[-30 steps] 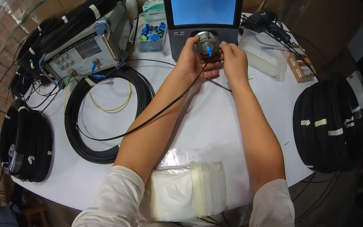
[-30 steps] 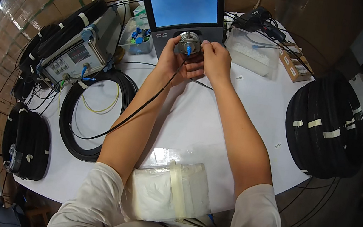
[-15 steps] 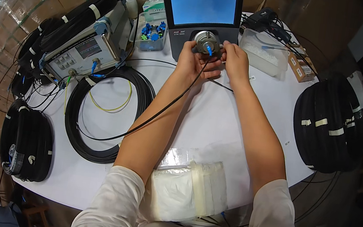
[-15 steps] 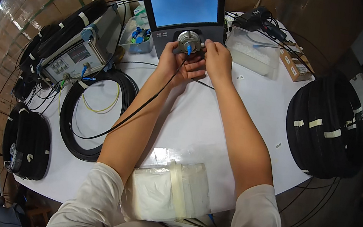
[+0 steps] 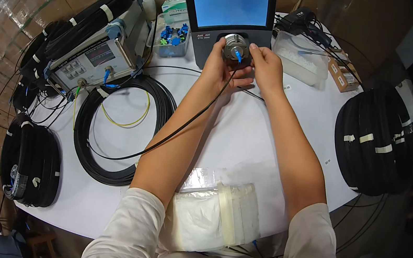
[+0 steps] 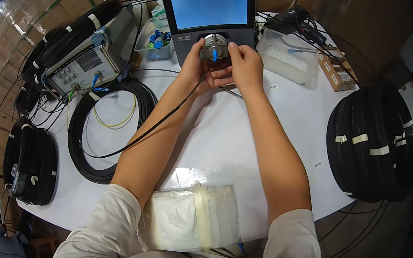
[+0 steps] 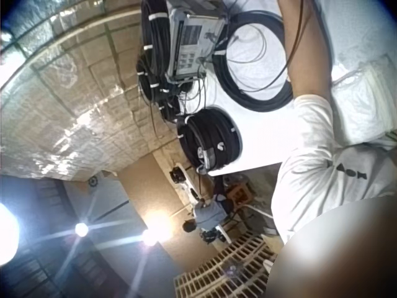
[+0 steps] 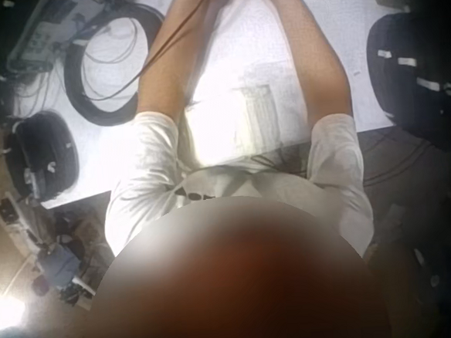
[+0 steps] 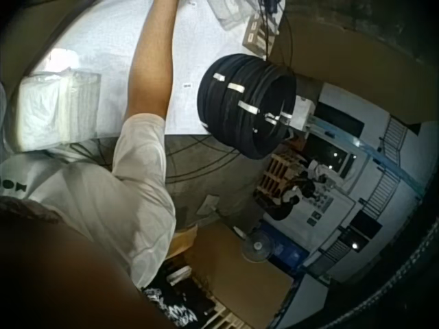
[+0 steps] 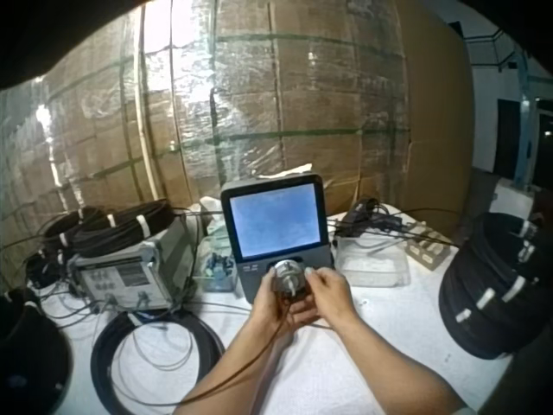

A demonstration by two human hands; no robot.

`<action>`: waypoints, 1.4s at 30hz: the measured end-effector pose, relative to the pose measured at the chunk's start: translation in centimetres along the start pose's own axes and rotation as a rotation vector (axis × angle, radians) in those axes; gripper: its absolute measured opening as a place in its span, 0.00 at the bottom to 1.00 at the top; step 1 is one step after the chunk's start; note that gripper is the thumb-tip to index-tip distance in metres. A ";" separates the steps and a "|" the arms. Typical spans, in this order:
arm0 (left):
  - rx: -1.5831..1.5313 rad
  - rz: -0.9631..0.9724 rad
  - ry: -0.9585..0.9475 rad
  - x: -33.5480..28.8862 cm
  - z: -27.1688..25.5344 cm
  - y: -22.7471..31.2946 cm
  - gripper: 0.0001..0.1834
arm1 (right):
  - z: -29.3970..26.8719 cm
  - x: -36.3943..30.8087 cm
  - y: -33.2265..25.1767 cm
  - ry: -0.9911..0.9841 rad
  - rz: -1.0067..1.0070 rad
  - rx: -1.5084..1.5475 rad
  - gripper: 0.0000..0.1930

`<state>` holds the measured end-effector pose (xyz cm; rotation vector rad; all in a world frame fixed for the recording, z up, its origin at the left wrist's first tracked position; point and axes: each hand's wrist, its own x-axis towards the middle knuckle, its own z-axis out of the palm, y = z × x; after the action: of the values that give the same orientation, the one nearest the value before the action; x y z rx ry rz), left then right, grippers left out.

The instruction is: Inspecting the end face of a fiber optic cable using a digital microscope.

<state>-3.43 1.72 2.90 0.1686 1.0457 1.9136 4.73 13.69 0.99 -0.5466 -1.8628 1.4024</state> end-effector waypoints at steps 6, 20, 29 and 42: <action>-0.026 -0.023 -0.005 0.3 -1.8 0.2 0.43 | 0.7 -1.1 -2.1 -0.015 0.085 0.121 0.20; 0.014 -0.026 -0.005 0.3 -0.9 0.2 0.43 | 0.4 -0.4 -0.7 -0.038 0.005 0.020 0.21; 0.024 -0.016 -0.059 0.6 -1.6 0.4 0.45 | 0.6 -0.5 -0.9 -0.074 0.031 0.043 0.19; -0.039 -0.042 -0.023 0.8 -2.9 0.0 0.42 | 1.3 -0.6 -1.3 -0.037 0.061 0.147 0.21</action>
<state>-5.37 0.64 0.88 0.1453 0.9891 1.8885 4.21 12.05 1.88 -0.5109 -1.7680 1.5847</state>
